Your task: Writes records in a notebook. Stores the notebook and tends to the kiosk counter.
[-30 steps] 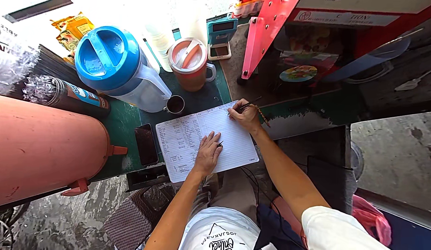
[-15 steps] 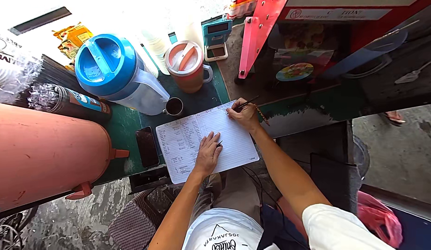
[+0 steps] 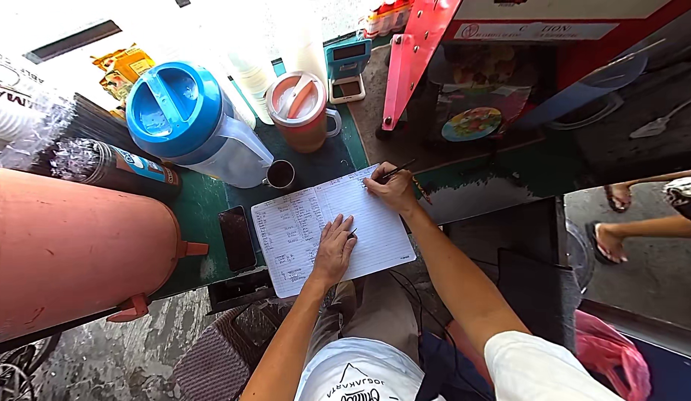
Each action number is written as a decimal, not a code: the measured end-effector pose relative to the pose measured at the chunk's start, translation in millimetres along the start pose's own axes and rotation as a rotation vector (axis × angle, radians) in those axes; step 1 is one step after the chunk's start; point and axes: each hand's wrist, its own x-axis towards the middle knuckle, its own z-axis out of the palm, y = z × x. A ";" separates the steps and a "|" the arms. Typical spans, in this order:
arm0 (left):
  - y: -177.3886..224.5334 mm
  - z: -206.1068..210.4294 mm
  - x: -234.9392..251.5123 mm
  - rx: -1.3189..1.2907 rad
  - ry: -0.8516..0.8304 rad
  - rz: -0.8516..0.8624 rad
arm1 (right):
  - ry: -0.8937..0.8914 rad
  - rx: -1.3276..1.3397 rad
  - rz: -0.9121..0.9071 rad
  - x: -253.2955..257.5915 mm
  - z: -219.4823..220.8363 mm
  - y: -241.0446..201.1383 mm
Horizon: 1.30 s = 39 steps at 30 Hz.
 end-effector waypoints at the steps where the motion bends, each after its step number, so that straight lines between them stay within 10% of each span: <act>1: 0.1 0.3 0.1 -0.002 0.002 0.002 | 0.000 0.002 0.006 -0.2 -0.3 -0.2; 39: -1.3 1.2 -1.3 -0.006 -0.005 -0.019 | 0.038 -0.100 -0.041 0.7 -1.9 4.4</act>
